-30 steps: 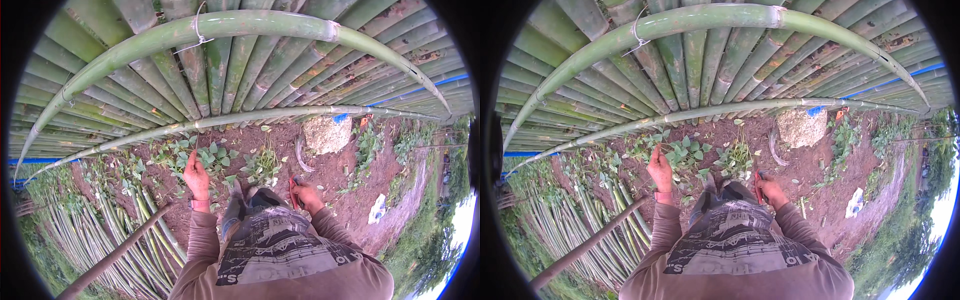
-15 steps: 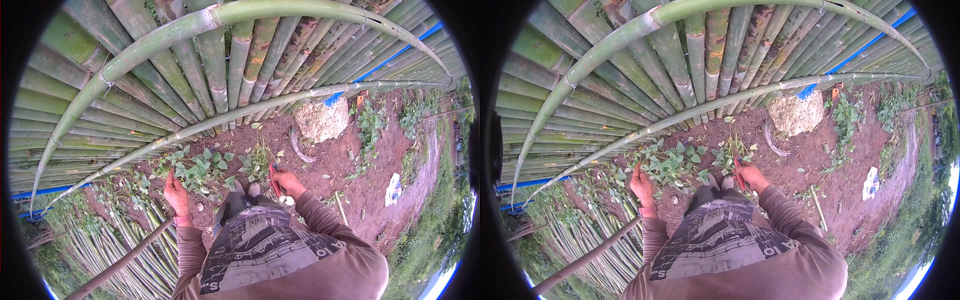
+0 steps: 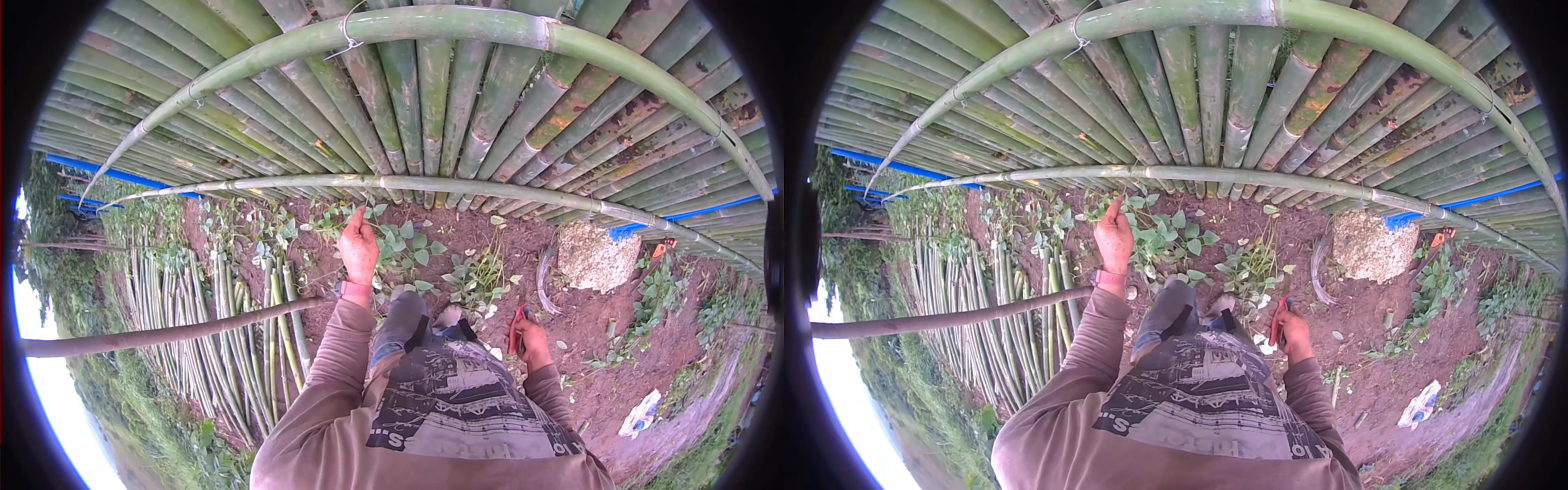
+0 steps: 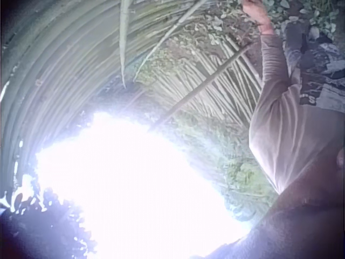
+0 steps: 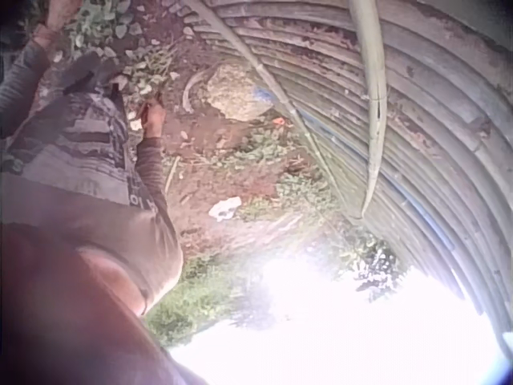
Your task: The person constructs a bamboo fence by securing vertical bamboo poles to a horizontal support rail using wire and pliers.
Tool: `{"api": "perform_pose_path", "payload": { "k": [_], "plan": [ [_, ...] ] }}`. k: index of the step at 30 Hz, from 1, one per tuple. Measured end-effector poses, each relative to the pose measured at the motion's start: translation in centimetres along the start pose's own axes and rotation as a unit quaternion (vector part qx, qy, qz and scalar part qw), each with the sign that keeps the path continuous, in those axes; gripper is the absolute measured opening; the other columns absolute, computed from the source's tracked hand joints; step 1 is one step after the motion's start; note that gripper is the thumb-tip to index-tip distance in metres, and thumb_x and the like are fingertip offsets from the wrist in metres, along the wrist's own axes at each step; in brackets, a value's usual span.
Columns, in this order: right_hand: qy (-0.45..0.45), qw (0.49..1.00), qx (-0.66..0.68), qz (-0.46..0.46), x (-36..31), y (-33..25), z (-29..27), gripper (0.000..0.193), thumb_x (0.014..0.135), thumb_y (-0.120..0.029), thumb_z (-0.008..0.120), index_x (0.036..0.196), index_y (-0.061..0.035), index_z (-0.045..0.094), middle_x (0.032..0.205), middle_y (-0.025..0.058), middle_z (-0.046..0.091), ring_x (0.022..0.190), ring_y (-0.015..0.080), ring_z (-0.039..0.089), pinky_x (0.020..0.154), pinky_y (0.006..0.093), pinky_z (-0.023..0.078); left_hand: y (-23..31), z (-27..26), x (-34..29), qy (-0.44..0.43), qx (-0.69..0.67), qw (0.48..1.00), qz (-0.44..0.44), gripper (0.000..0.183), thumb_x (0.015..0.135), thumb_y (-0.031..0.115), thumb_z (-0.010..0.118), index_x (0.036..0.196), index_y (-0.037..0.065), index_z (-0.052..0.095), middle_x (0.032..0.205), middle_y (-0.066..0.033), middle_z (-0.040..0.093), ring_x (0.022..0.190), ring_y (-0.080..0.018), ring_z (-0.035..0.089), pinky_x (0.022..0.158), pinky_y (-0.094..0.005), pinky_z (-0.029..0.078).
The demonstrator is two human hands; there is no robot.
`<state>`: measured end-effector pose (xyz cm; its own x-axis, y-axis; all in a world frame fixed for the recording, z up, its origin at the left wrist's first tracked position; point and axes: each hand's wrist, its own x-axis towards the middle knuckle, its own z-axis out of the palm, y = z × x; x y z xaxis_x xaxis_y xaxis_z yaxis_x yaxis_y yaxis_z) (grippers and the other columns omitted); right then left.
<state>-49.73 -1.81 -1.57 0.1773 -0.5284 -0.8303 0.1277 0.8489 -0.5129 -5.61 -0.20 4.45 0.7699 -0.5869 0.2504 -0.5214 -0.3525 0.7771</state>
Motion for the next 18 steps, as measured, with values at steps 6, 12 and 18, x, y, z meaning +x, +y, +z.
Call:
{"api": "perform_pose_path", "payload": {
  "k": [6, 12, 18],
  "plan": [
    [0.037, 0.999, -0.014, 0.002, -1.2, -0.6, 3.6, 0.031, 0.084, -0.004, 0.051, 0.115, -0.0060, 0.055, 0.096, 0.0131, 0.066, 0.072, 0.0275, 0.065, 0.055, 0.0407, 0.056, -2.3, 4.0, 2.7, 0.037, -0.025, 0.999, 0.009, 0.034, 0.090, 0.007, 0.051, 0.120, 0.005, 0.067, 0.080, -0.0183, 0.069, 0.057, -0.0212, 0.061, 0.058, -0.0341, 0.049],
    [0.029, 0.941, -0.294, -0.167, -1.8, -0.9, 10.3, 0.023, 0.082, -0.005, 0.057, 0.105, -0.0050, 0.056, 0.086, 0.0088, 0.061, 0.070, 0.0217, 0.062, 0.061, 0.0369, 0.053, -0.8, -1.9, 4.4, -0.081, -0.009, 0.997, -0.009, 0.034, 0.088, 0.006, 0.051, 0.116, 0.006, 0.070, 0.075, -0.0211, 0.066, 0.058, -0.0227, 0.063, 0.062, -0.0352, 0.051],
    [-0.074, 0.757, -0.481, -0.436, -6.0, -4.0, 25.3, 0.044, 0.078, -0.006, 0.071, 0.119, -0.0048, 0.056, 0.116, 0.0156, 0.055, 0.103, 0.0365, 0.058, 0.086, 0.0411, 0.049, 2.5, -14.6, 5.8, -0.513, -0.038, 0.852, -0.094, 0.034, 0.088, 0.007, 0.052, 0.116, 0.008, 0.071, 0.060, -0.0067, 0.060, 0.051, -0.0121, 0.051, 0.054, -0.0283, 0.045]
  ]
}}
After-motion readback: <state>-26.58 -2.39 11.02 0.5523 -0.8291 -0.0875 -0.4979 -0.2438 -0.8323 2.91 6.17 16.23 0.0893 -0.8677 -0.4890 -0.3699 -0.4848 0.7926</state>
